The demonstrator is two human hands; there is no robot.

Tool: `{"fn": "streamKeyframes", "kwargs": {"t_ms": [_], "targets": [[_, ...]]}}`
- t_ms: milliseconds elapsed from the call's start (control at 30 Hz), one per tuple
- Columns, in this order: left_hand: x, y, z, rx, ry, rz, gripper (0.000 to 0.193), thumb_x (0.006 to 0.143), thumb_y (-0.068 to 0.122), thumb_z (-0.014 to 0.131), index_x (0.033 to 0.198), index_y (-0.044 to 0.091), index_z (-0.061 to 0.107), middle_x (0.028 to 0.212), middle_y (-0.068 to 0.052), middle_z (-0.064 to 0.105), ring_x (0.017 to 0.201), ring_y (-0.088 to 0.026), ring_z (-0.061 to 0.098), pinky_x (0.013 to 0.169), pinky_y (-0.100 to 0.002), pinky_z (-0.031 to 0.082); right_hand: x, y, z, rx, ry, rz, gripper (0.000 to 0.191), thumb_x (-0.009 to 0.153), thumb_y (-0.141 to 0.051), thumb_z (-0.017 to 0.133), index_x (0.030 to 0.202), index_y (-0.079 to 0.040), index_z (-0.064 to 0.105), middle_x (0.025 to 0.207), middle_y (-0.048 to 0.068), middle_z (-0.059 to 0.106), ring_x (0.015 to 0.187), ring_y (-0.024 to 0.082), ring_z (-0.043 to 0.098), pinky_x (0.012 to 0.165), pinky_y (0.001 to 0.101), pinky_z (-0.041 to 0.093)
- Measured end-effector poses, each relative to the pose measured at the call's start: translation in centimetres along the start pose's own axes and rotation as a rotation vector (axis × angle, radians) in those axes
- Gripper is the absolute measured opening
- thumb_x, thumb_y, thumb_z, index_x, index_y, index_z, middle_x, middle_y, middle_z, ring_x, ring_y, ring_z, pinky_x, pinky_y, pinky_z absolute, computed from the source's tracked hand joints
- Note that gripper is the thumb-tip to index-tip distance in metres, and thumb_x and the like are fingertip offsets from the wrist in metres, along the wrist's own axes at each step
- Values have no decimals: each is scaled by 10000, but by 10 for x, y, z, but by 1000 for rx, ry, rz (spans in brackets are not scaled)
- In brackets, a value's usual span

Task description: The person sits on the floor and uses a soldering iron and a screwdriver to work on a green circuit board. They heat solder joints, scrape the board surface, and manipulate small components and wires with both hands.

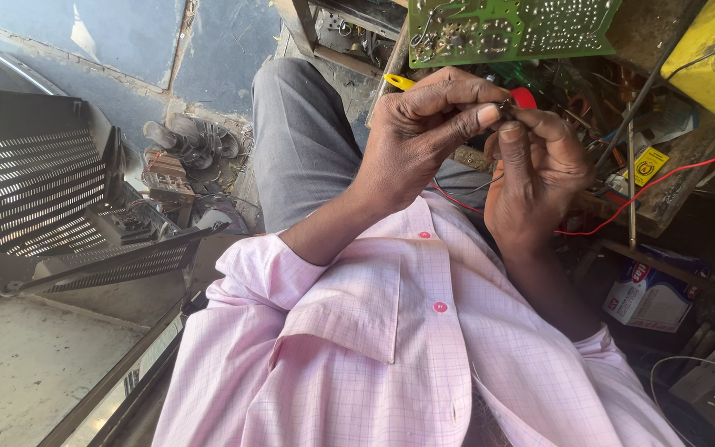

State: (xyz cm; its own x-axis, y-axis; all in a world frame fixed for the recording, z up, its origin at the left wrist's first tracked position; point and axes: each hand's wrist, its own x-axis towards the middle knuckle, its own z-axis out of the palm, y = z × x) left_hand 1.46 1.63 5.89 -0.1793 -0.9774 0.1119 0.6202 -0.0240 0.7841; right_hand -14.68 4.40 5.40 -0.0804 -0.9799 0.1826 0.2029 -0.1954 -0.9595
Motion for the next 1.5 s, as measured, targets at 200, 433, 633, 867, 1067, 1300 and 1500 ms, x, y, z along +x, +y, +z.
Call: {"fn": "streamKeyframes", "kwargs": {"t_ms": [200, 433, 633, 867, 1067, 1300, 1500], "targets": [[1, 3, 2, 0, 18, 1, 135, 1075, 52, 701, 1200, 17, 737, 1100, -12, 686, 1018, -78, 658, 905, -224, 565, 0, -7, 5, -79, 18, -1, 211, 1092, 15, 643, 1300, 41, 620, 1179, 124, 698, 1038, 136, 662, 877, 243, 535], [-5, 21, -11, 63, 55, -34, 121, 1067, 16, 725, 1180, -22, 743, 1094, -56, 676, 978, -110, 612, 868, -241, 498, 12, -13, -23, -274, 131, -154, 215, 1146, 15, 553, 1354, 45, 595, 1219, 166, 709, 981, 162, 664, 855, 263, 545], [-7, 36, -21, -55, -61, 62, 119, 1056, 11, 716, 1174, 10, 732, 1136, -88, 696, 1089, -156, 681, 1015, -279, 556, 22, -22, -32, -698, -180, -84, 105, 1164, -26, 662, 1248, 37, 662, 1112, 117, 702, 944, 150, 706, 823, 275, 567], [-15, 34, -18, -37, -50, -23, 105, 1058, -11, 711, 1160, -23, 734, 1114, -94, 671, 1042, -185, 715, 949, -311, 596, 24, -1, -8, -1130, -488, -261, 189, 1049, -191, 760, 1123, -19, 737, 1033, 131, 747, 860, 308, 661, 783, 420, 516], [-15, 30, -12, -147, -99, -48, 131, 1038, 10, 696, 1165, 8, 725, 1120, -58, 666, 980, -169, 759, 898, -293, 625, 25, -7, -2, -1205, -389, -178, 160, 939, -109, 784, 897, -13, 663, 880, 159, 674, 869, 358, 649, 788, 453, 516], [-12, 31, -15, 23, -99, -47, 145, 1058, -14, 690, 1199, -27, 726, 1127, -101, 666, 1028, -172, 712, 955, -317, 624, 7, -46, -9, -1171, -209, 188, 217, 977, -73, 728, 1162, -7, 634, 867, 137, 714, 727, 243, 676, 669, 379, 504], [-10, 32, -13, -5, -130, -43, 128, 1060, 12, 687, 1178, -20, 724, 1126, -98, 672, 1042, -199, 744, 964, -331, 652, -11, -47, -35, -802, -105, 244, 194, 1133, -24, 573, 1318, 31, 598, 972, 131, 705, 836, 115, 653, 765, 245, 528]]}}
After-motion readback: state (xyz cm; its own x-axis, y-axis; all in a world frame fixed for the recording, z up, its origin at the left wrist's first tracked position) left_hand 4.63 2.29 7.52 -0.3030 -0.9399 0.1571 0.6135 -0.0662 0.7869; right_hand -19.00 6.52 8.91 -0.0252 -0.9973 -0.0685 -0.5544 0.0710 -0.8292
